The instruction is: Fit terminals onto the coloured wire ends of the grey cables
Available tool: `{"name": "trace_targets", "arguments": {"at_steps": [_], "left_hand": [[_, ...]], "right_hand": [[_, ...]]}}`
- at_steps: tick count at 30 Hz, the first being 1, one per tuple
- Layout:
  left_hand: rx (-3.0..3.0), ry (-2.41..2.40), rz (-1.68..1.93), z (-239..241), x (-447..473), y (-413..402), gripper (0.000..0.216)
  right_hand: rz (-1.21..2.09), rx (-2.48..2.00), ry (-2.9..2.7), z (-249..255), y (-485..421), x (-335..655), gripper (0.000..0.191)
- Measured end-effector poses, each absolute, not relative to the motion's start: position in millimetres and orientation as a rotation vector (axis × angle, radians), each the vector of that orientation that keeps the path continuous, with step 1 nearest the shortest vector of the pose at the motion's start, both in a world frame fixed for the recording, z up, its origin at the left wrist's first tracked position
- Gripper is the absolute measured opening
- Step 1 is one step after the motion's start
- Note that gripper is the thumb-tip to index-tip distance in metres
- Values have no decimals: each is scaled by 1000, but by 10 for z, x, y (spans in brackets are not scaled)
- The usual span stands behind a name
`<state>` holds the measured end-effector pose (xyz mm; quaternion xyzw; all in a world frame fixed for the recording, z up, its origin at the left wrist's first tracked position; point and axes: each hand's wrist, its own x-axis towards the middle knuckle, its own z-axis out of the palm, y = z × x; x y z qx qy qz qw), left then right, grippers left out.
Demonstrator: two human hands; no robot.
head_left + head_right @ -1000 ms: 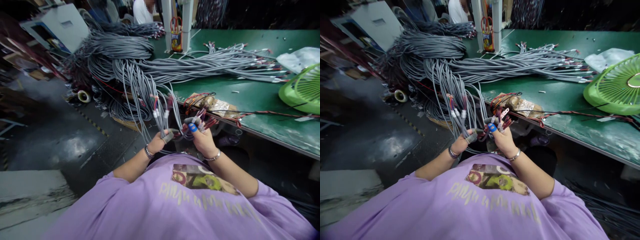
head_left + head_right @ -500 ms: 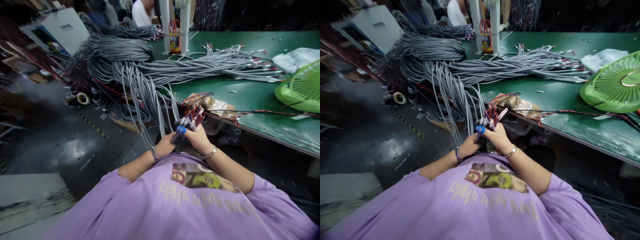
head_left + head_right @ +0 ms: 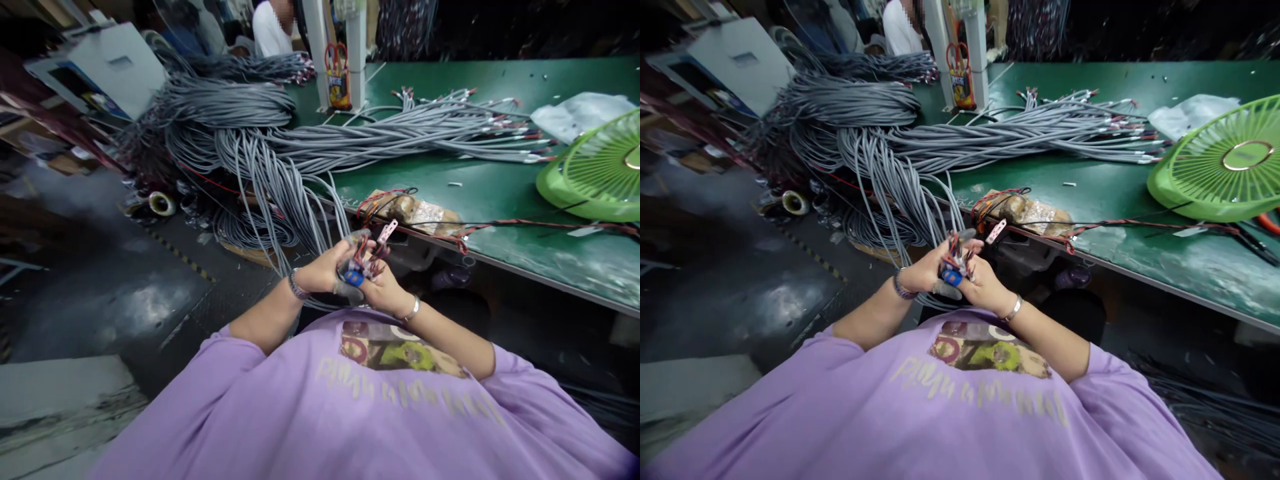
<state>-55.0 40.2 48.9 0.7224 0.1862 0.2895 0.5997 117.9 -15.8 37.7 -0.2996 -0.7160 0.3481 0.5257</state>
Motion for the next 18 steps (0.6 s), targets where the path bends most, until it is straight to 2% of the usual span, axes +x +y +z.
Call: {"name": "trace_targets", "arguments": {"at_steps": [1,3,5,8,13,18], "left_hand": [[1640,382,648,441,-486,418,105],[1716,365,585,293,-373,418,79],[1833,399,513,121,-303,379,46],[1899,517,529,-56,-303,290,17],[2000,504,461,-27,-471,278,24],[1866,631,493,25,-504,309,21]], "right_hand": [[731,-711,-1744,380,-169,1185,28],[503,-714,-1834,398,-186,1220,17],[339,-730,-1941,413,-189,1263,15],[329,-745,-2020,392,-160,1283,18],[527,-739,-1992,327,-84,1183,18],[814,-796,-1879,315,25,1107,35]]}}
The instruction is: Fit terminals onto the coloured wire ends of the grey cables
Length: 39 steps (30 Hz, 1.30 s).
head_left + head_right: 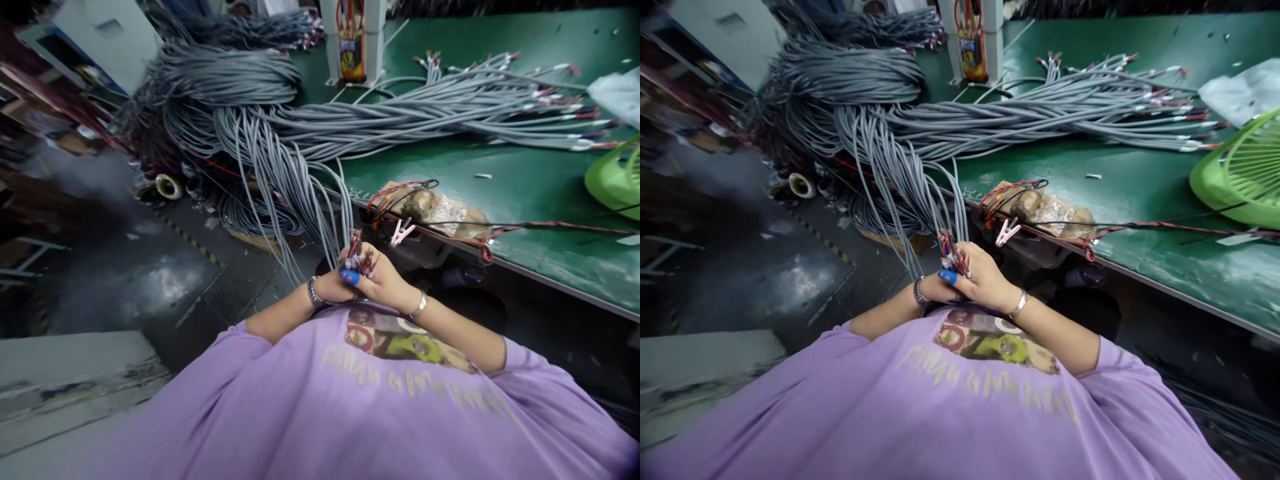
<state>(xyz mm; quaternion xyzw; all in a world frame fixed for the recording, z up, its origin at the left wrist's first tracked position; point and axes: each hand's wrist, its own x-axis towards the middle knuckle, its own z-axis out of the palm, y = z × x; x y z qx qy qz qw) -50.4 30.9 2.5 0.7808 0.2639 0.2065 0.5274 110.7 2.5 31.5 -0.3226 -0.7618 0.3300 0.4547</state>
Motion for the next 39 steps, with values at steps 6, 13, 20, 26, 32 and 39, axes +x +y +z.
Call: {"name": "trace_targets", "arguments": {"at_steps": [6,13,20,26,32,39], "left_hand": [[1391,833,589,90,-519,260,62],[1318,888,557,117,-633,238,62],[1306,870,434,130,-449,217,60],[1310,813,376,122,-447,241,50],[1516,759,424,-58,-539,278,45],[1611,673,437,-115,-505,281,44]], "right_hand": [[1130,-930,-1726,174,77,1181,53],[1125,-1053,-1790,127,-76,1432,44],[1354,-1122,-1296,202,-72,1293,46],[1535,-1090,-1160,219,-87,1221,43],[1221,-1123,-1156,58,-177,1164,37],[1145,-1156,-1165,85,-155,1178,44]]}}
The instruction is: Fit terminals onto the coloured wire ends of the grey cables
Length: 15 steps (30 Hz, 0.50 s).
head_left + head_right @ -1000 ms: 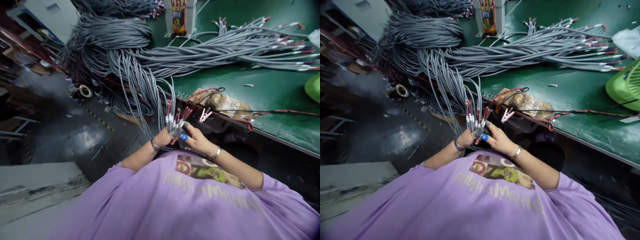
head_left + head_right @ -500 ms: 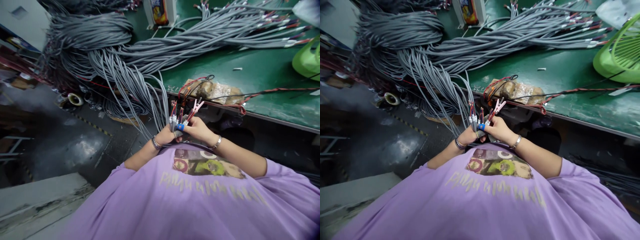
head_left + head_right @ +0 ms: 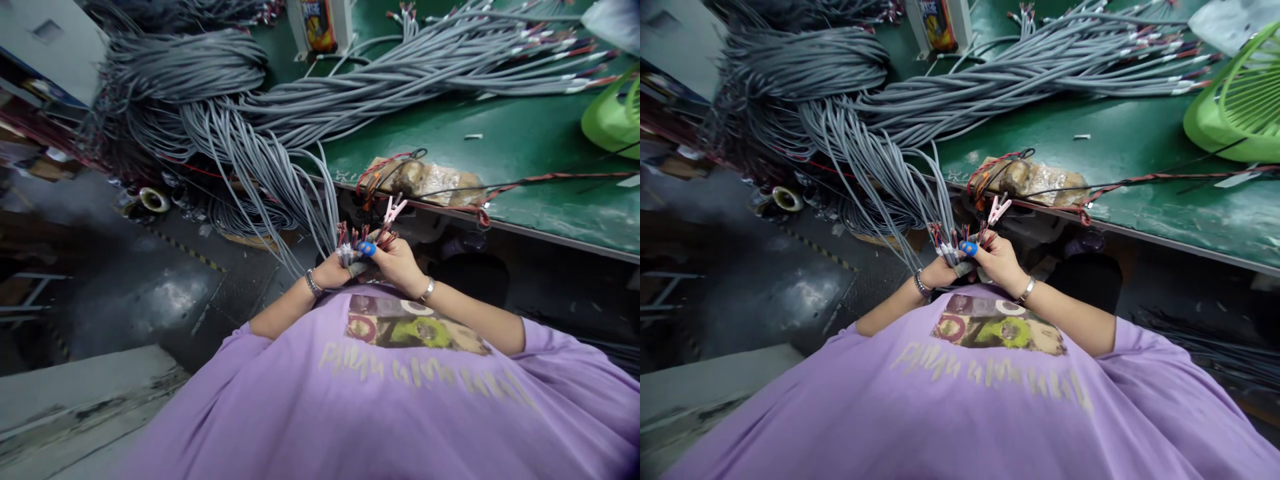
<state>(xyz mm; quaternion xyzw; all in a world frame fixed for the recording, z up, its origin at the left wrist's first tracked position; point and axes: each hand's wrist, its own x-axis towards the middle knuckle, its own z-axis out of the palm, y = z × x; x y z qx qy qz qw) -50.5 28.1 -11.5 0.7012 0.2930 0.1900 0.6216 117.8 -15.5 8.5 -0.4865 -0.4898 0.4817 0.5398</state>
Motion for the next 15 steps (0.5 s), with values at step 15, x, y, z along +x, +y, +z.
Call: {"name": "trace_targets", "arguments": {"at_steps": [15], "left_hand": [[1433,796,517,220,-330,227,54]], "right_hand": [[792,-1140,-1573,189,-123,1335,38]]}}
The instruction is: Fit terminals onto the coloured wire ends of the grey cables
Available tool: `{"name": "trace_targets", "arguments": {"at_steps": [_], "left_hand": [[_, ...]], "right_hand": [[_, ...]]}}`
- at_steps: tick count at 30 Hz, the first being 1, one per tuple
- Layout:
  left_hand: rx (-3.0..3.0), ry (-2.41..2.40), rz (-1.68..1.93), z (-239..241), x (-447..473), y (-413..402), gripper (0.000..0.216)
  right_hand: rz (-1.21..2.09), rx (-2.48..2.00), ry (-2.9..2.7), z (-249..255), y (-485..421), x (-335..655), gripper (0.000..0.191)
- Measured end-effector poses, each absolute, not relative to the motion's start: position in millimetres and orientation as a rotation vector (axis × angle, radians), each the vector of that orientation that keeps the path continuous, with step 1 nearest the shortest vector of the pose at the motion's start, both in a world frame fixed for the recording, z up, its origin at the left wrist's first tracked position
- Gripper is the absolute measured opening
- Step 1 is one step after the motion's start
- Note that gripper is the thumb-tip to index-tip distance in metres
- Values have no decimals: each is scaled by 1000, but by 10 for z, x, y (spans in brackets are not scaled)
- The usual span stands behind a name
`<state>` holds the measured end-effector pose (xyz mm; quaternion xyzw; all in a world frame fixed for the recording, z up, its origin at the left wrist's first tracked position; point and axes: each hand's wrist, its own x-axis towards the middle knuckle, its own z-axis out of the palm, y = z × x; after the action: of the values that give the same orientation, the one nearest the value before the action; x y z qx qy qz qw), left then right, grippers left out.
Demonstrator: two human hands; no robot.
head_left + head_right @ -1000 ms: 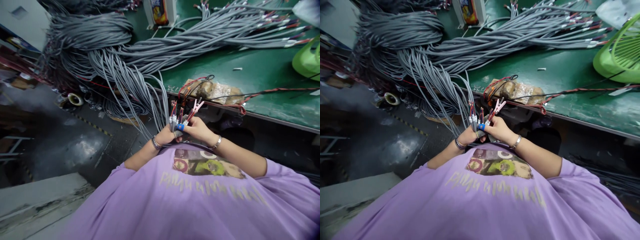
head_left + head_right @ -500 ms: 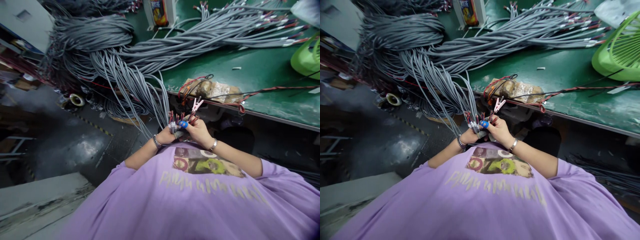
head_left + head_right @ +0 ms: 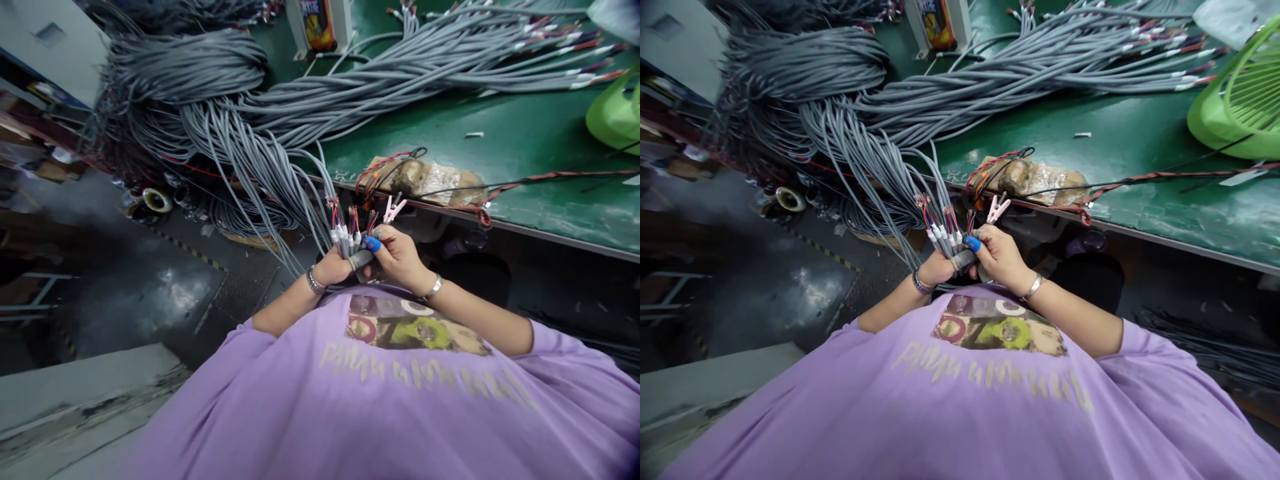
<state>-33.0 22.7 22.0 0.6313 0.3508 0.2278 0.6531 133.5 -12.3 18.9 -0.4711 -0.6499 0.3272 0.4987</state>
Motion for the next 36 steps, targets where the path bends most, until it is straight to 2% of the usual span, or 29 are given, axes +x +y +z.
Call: {"name": "trace_targets", "arguments": {"at_steps": [6,13,27,36], "left_hand": [[1478,875,598,236,-387,181,64],[1391,894,587,275,-344,136,55],[1269,912,658,318,-308,105,47],[1205,1070,847,248,-189,61,46]], "right_hand": [[982,-1104,-1479,186,-204,1404,29],[1480,-1075,-1036,212,-208,1362,38],[1430,-1184,-848,247,-103,1312,26],[1656,-1097,-620,288,-39,1326,32]]}}
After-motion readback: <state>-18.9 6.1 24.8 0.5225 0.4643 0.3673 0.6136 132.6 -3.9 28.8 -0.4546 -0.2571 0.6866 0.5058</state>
